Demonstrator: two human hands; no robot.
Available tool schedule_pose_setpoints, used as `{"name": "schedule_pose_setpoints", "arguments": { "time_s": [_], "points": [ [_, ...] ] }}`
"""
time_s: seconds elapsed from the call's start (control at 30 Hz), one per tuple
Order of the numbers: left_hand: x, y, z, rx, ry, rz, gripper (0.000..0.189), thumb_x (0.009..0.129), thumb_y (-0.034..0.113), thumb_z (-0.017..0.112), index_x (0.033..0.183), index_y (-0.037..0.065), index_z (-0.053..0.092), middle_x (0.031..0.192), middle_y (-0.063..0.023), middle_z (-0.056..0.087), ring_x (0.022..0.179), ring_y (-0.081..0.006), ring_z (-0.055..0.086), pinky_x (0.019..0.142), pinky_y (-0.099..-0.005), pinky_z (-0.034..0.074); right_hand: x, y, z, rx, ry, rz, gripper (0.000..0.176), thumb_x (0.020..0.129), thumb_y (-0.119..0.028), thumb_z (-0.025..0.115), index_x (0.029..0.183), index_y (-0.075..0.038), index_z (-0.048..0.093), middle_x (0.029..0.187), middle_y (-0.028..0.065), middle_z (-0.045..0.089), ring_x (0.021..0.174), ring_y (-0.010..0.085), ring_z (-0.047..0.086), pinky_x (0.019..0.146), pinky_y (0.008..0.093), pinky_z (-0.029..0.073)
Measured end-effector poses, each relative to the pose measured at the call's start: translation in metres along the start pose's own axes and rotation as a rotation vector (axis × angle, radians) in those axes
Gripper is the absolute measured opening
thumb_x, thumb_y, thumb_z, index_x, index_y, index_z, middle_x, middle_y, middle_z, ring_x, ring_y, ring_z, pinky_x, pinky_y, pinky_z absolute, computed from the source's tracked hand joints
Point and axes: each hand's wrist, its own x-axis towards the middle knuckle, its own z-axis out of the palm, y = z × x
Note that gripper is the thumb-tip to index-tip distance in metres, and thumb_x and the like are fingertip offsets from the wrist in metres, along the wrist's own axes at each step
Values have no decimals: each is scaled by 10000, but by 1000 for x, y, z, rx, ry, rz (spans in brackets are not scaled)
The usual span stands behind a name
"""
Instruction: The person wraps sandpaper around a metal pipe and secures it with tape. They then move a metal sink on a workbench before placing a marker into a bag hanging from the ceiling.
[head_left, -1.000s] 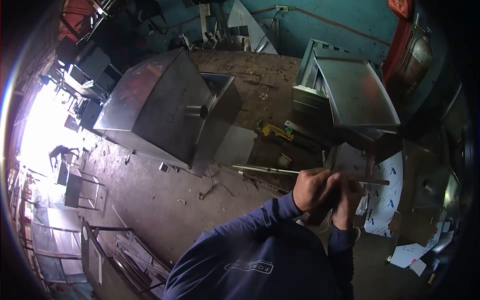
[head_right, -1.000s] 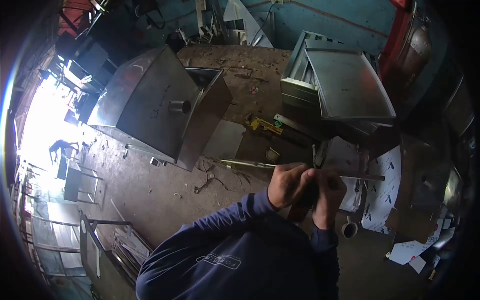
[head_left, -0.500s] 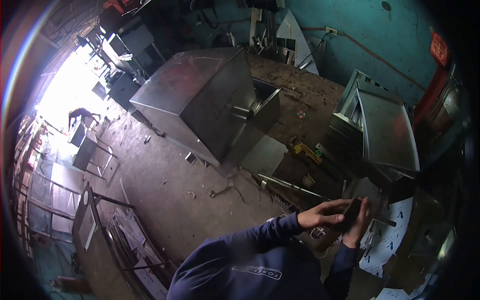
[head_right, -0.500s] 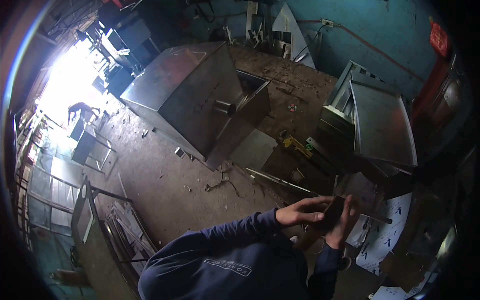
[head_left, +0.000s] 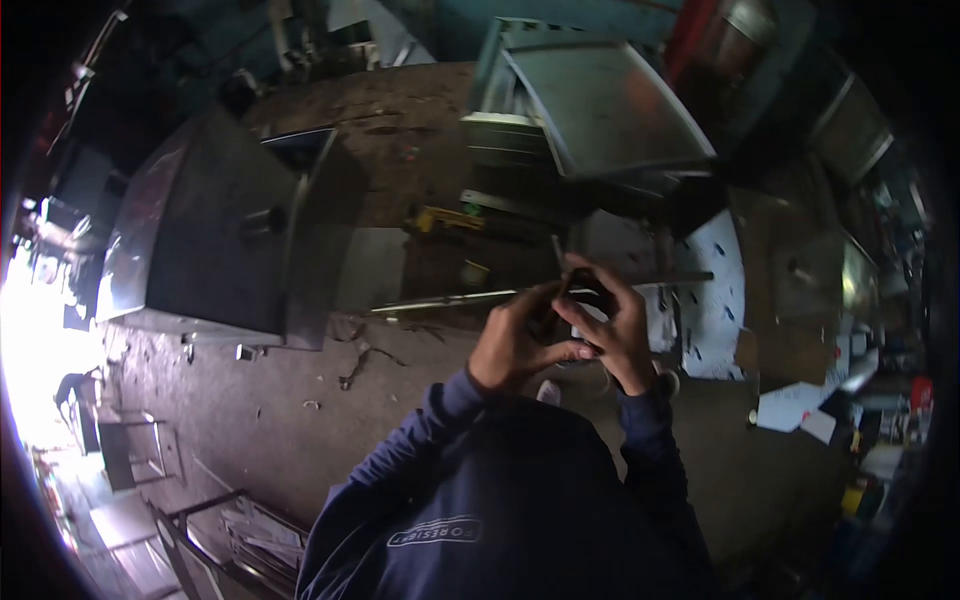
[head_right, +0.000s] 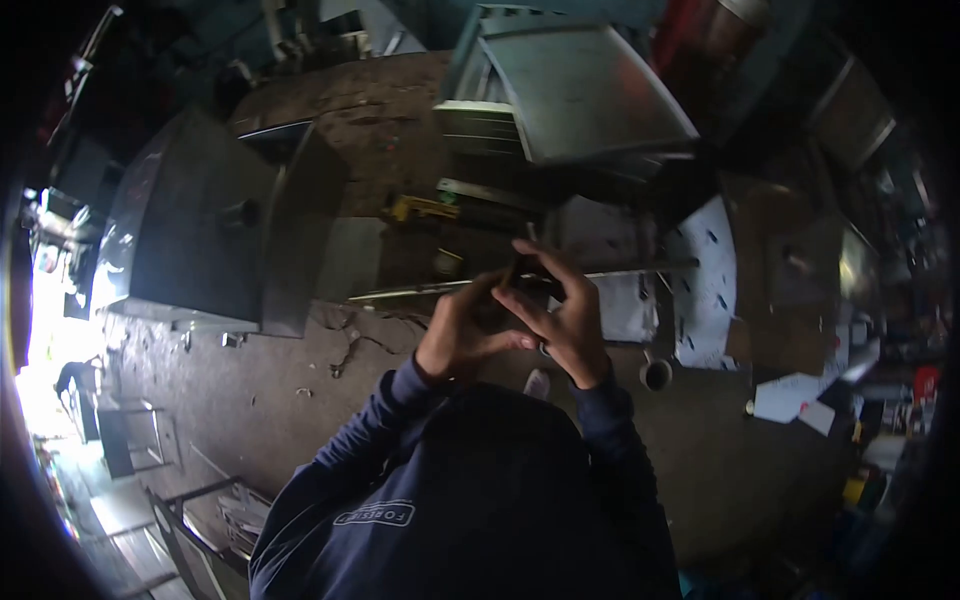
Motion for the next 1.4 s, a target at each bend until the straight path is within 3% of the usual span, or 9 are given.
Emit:
{"name": "schedule_pose_setpoints", "arguments": {
  "time_s": [0.13,0.33,0.4,0.53,0.67,0.83,1.03,1.23,1.4],
  "points": [
    [5,27,-1,249,-113,-38,861,635,437,884,1259,-48,542,1086,-215,670,980,-308,680,841,-373,536,-6,-3,-17,-81,-15,65,549,818,-249,776,1263,8,580,1176,182,648,1092,234,630,935,337,481],
    [17,6,-28,313,-346,110,328,889,196,661,1169,27,641,970,-173,697,825,-322,686,715,-407,540,-17,2,-50,-352,-328,-115,433,908,-107,623,1313,19,535,1228,195,631,1117,270,625,939,324,475],
    [25,8,-43,693,-697,62,277,908,180,632,1157,59,643,1023,-137,701,852,-321,687,702,-401,546,-23,-3,-50,-380,-342,-47,353,904,-95,617,1232,33,590,1096,211,675,987,296,674,852,355,508],
    [28,22,-32,937,-554,115,269,862,169,669,1119,94,642,1055,-123,682,877,-329,675,736,-421,537,-26,6,-51,-556,-438,-48,223,907,-126,632,1044,47,658,836,206,686,750,271,692,682,366,503],
    [36,28,-20,647,-442,471,303,801,127,729,1067,19,630,973,-146,672,862,-352,656,732,-414,526,-23,-6,-57,-305,-497,232,251,905,-190,669,1008,39,651,780,159,671,742,194,680,676,328,507],
    [51,19,-20,420,-598,395,201,817,117,726,961,-8,662,880,-139,666,800,-324,652,687,-389,518,-29,2,-60,39,-425,363,212,901,-151,681,1014,18,624,855,119,691,750,167,667,707,305,518],
    [55,14,-9,361,-516,373,153,834,133,716,857,-12,674,742,-141,633,682,-300,616,610,-380,486,-29,9,-58,-280,-342,-46,221,904,-172,682,1006,22,658,872,139,704,777,169,671,722,309,513],
    [60,15,-2,273,-560,455,223,851,177,712,757,-17,654,654,-142,612,604,-292,591,570,-388,461,-26,7,-59,-403,-494,78,340,887,-309,692,881,31,711,715,210,654,618,321,638,594,380,474],
    [51,20,-7,249,-710,334,202,873,138,687,756,-21,648,648,-138,591,584,-295,570,558,-384,440,-26,-17,-58,-494,-607,87,263,874,-242,697,931,14,710,762,206,674,645,256,659,617,356,489]
  ]
}}
